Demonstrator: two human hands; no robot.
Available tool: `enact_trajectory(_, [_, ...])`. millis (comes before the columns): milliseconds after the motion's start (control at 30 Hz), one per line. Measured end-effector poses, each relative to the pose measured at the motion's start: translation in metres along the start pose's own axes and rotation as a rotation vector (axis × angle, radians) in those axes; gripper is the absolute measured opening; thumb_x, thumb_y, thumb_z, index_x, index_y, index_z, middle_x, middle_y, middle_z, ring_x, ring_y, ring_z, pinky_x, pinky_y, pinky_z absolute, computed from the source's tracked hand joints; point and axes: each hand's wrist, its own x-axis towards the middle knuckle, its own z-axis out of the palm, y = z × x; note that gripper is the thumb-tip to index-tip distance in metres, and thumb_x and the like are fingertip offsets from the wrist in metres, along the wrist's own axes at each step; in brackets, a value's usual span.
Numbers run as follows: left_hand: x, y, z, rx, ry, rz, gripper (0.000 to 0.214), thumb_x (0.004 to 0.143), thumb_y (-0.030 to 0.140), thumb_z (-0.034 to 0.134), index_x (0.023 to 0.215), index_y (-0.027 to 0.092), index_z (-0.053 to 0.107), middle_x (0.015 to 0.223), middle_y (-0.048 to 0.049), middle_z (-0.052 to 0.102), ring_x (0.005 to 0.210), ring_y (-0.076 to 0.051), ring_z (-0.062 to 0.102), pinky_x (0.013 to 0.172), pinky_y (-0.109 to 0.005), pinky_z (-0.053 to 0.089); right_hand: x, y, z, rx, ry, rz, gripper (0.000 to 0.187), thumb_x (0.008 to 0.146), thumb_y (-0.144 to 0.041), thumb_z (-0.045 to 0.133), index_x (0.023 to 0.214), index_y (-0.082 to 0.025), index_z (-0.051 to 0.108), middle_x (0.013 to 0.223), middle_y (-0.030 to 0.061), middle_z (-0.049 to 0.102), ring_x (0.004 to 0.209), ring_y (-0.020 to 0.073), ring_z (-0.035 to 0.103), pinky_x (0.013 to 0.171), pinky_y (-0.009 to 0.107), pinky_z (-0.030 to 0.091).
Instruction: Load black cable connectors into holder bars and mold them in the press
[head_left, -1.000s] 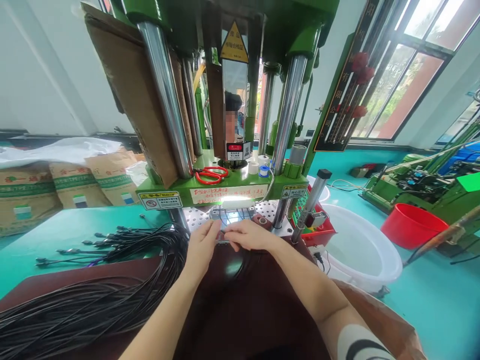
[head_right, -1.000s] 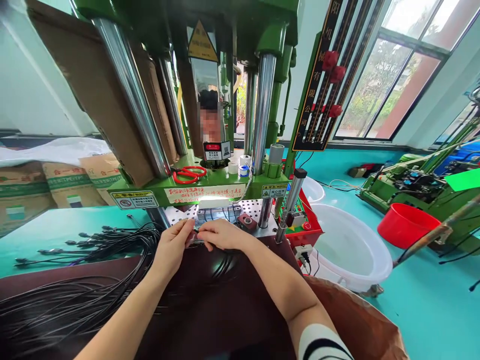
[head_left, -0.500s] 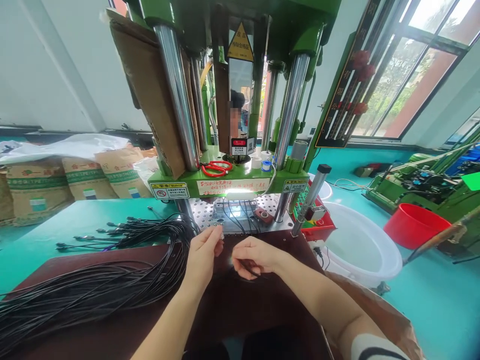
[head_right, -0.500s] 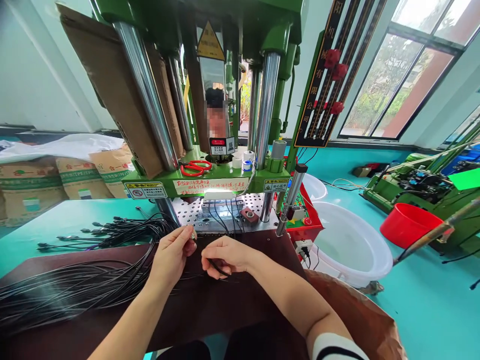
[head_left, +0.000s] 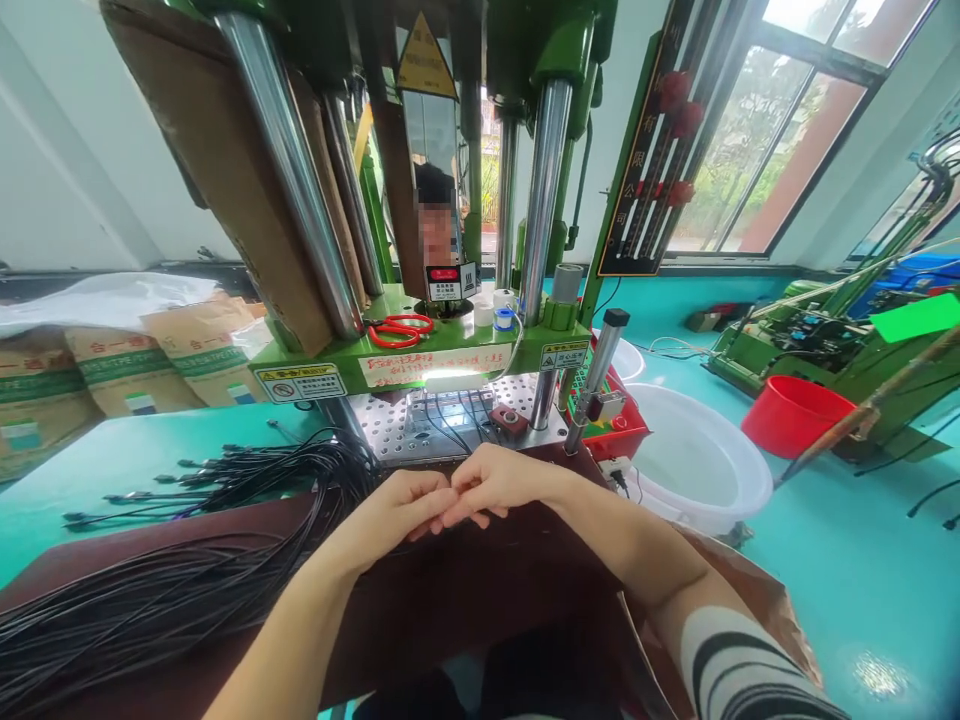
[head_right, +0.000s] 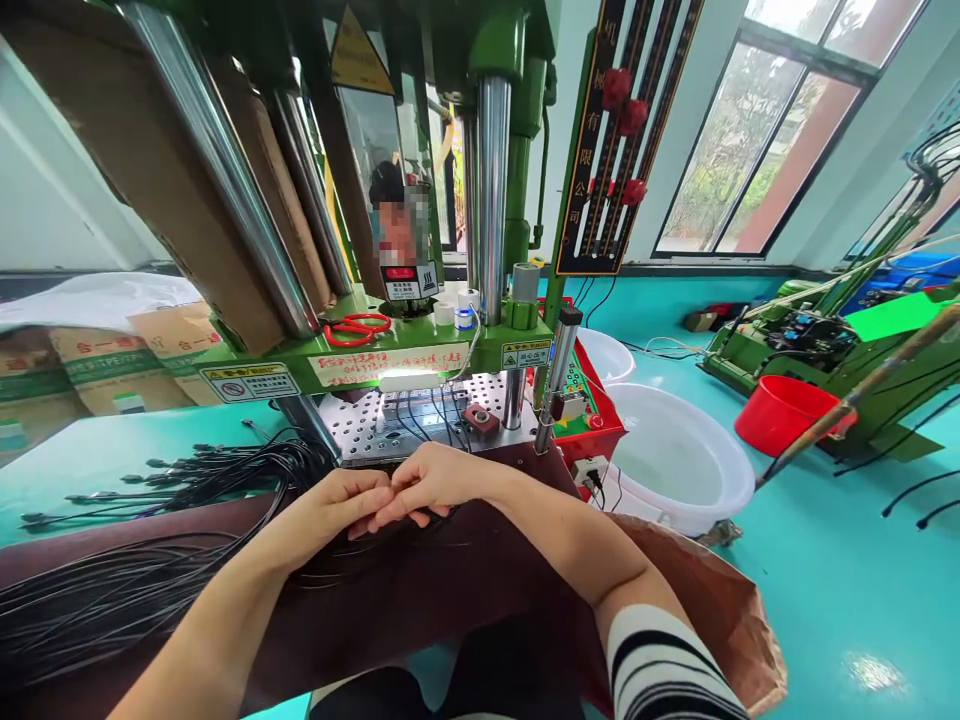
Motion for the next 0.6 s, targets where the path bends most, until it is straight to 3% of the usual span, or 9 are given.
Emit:
enact_trajectory(100, [-0.002, 0.001, 0.004, -0.031, -0.062, -0.043, 0.038, 0.074, 0.048, 0.055, 0.059, 0.014, 0.056, 0.051, 0.001, 0.047, 0.044, -0.007, 0.035, 0.042, -0.021, 0.024, -0.004, -0.001, -0.004, 0.011, -0.112, 0.021, 0.022, 0.073, -0.034, 0.066, 0.07, -0.013, 0.062, 0.047, -0.0074, 0.051, 0.036, 0.0031, 0.038, 0.038, 0.017, 0.027])
enact_trajectory(333, [-0.013, 0.0, 0.028, 0.039, -0.106, -0.088, 0.042, 0.077, 0.052, 0.049, 0.058, 0.015, 0.056, 0.046, 0.0032, 0.036, 0.041, -0.007, 0.026, 0.039, -0.021, 0.015, -0.018, -0.001, -0.009, -0.132, -0.298, -0.095, 0.017, 0.081, -0.025, 0.058, 0.077, -0.01, 0.065, 0.048, -0.0061, 0.051, 0.052, 0.0052, 0.048, 0.051, 0.015, 0.034])
enact_trajectory(467, [-0.017, -0.008, 0.042, -0.061, -0.052, -0.132, 0.044, 0.076, 0.052, 0.05, 0.05, 0.017, 0.044, 0.043, 0.0057, 0.028, 0.04, -0.006, 0.021, 0.04, -0.022, 0.013, -0.029, 0.011, -0.003, -0.16, -0.276, -0.167, 0.021, 0.085, -0.027, 0.053, 0.076, -0.011, 0.062, 0.052, -0.0054, 0.049, 0.053, 0.0057, 0.048, 0.053, 0.015, 0.036])
enact_trajectory(600, [-0.021, -0.021, 0.047, -0.217, -0.053, -0.223, 0.045, 0.074, 0.051, 0.053, 0.048, 0.019, 0.035, 0.043, 0.0074, 0.024, 0.039, -0.005, 0.016, 0.04, -0.023, 0.009, -0.044, 0.026, 0.001, -0.352, -0.182, -0.199, 0.02, 0.087, -0.026, 0.051, 0.077, -0.013, 0.063, 0.059, -0.0035, 0.054, 0.056, 0.0065, 0.049, 0.056, 0.016, 0.036])
